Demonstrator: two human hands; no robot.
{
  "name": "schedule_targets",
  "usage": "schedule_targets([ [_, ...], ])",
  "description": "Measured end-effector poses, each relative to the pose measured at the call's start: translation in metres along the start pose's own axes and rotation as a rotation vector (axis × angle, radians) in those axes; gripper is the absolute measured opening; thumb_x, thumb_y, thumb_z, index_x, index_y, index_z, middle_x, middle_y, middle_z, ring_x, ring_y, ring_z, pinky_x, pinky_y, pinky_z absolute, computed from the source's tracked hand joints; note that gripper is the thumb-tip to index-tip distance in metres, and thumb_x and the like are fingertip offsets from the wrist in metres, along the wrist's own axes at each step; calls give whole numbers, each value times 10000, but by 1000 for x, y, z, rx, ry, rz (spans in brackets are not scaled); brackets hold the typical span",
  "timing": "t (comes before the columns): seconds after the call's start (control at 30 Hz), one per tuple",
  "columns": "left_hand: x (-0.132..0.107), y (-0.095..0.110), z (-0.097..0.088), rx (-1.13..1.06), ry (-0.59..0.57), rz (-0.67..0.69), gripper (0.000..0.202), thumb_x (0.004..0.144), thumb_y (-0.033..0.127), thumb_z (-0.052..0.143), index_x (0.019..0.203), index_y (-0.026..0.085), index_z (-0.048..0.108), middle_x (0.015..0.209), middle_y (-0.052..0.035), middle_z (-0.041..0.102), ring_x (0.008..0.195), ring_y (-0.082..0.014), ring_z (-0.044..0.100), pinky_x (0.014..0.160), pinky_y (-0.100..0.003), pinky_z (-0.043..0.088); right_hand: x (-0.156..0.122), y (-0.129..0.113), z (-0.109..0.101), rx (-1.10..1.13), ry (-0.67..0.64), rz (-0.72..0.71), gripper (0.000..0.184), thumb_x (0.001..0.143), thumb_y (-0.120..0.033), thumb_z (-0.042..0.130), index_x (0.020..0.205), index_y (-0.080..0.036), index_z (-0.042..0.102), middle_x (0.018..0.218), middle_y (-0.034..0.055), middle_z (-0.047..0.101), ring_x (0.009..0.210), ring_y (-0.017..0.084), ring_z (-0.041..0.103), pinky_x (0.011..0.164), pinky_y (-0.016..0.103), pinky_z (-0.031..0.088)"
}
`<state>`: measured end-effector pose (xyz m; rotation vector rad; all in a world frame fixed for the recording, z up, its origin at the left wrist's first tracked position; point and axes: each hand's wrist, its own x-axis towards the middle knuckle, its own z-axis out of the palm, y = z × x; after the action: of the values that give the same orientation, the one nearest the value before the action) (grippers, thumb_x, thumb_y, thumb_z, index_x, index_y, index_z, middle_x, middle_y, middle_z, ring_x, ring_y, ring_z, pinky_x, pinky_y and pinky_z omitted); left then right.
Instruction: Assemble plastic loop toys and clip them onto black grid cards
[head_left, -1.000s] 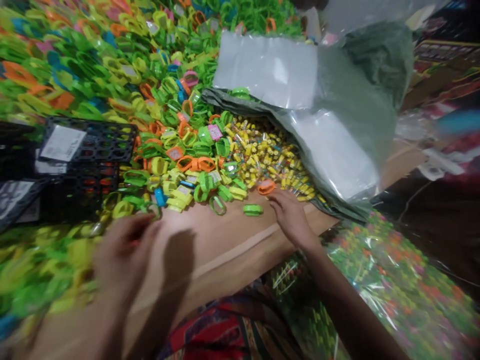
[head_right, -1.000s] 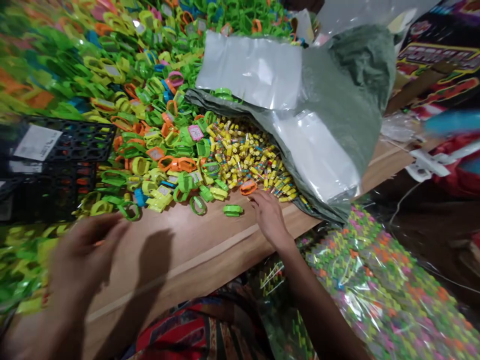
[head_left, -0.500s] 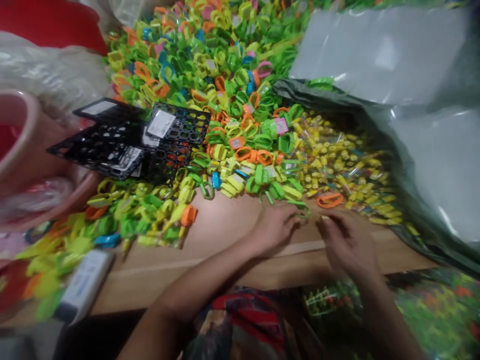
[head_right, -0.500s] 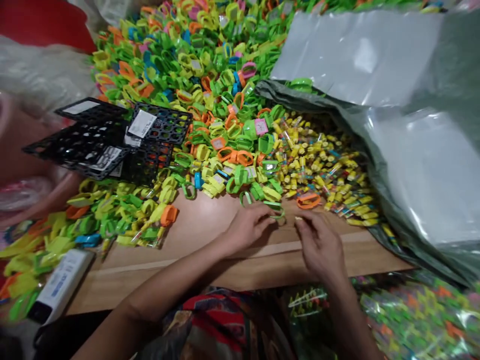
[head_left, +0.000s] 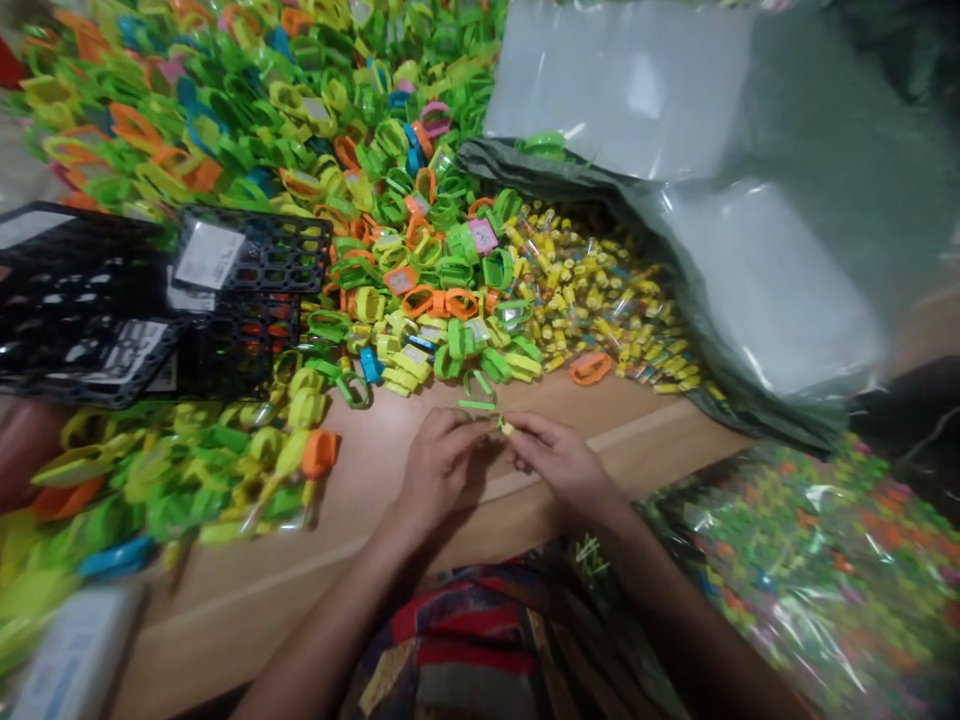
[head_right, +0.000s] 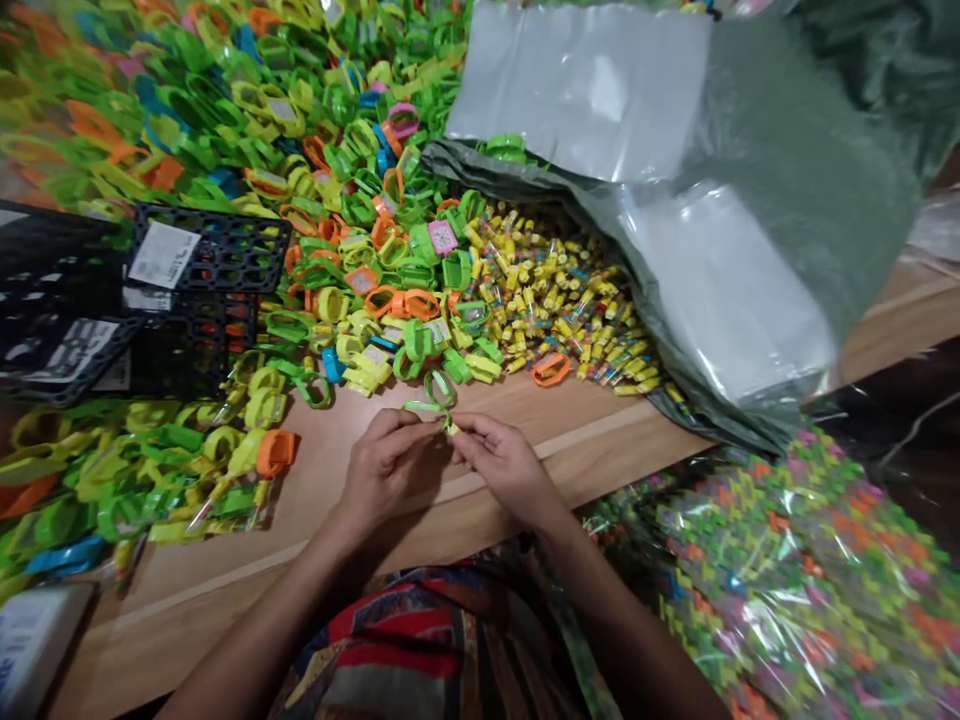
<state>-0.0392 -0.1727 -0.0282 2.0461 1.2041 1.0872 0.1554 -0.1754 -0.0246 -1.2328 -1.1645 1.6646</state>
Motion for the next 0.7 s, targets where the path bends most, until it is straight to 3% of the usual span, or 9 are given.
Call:
schedule_targets([
  [0.17, 4, 0, -11, 116, -72, 85, 231, 951, 187, 584, 1109, 212, 751, 918, -71, 688, 851, -187, 579, 735, -294, 485, -2, 1, -6, -18, -63, 50, 458, 845, -531, 718, 1126, -170, 683, 687, -14, 626, 603, 119, 541, 571, 258, 432],
  [0.3, 4, 3, -16, 133, -125, 114, 241, 955, 191, 562, 1107, 198, 750, 939, -79, 692, 856, -195, 563, 741, -297, 480, -3, 2, -9, -29, -90, 26, 356, 888, -494, 675, 1045, -174, 675, 682, -28, 596, 612, 110, 518, 573, 240, 402],
  [0.43, 4, 13, -10, 188, -165, 140, 245, 945, 212, 601, 1152, 208, 732, 939, -72, 708, 813, -200, 544, 693, -295, 464, -4, 7, -1, -112, -56, -26, 238, 949, -416, 604, 1022, -194, 650, 655, -60, 507, 595, 104, 464, 550, 227, 363],
  [0.5, 2, 18, -11, 191, -173, 117, 253, 924, 219, 626, 1157, 215, 725, 943, -70, 711, 815, -206, 557, 689, -302, 475, -5, 9, 4, -132, -55, -37, 230, 973, -404, 573, 1044, -199, 650, 670, -53, 538, 610, 112, 504, 576, 231, 402],
  [0.6, -7, 16, -35, 191, -179, 39, 293, 867, 238, 659, 1151, 262, 724, 999, -71, 708, 878, -232, 613, 711, -325, 511, -6, 6, -1, -220, -71, -104, 237, 980, -381, 590, 1127, -215, 675, 889, 14, 689, 806, 159, 646, 734, 276, 507],
  [0.7, -22, 1, -88, 312, -134, -108, 253, 901, 305, 581, 1087, 382, 733, 1004, -21, 706, 883, -245, 657, 702, -350, 523, -2, -3, -35, -501, 122, -311, 214, 983, -321, 587, 1145, -232, 696, 1094, 69, 708, 994, 208, 656, 883, 340, 515],
])
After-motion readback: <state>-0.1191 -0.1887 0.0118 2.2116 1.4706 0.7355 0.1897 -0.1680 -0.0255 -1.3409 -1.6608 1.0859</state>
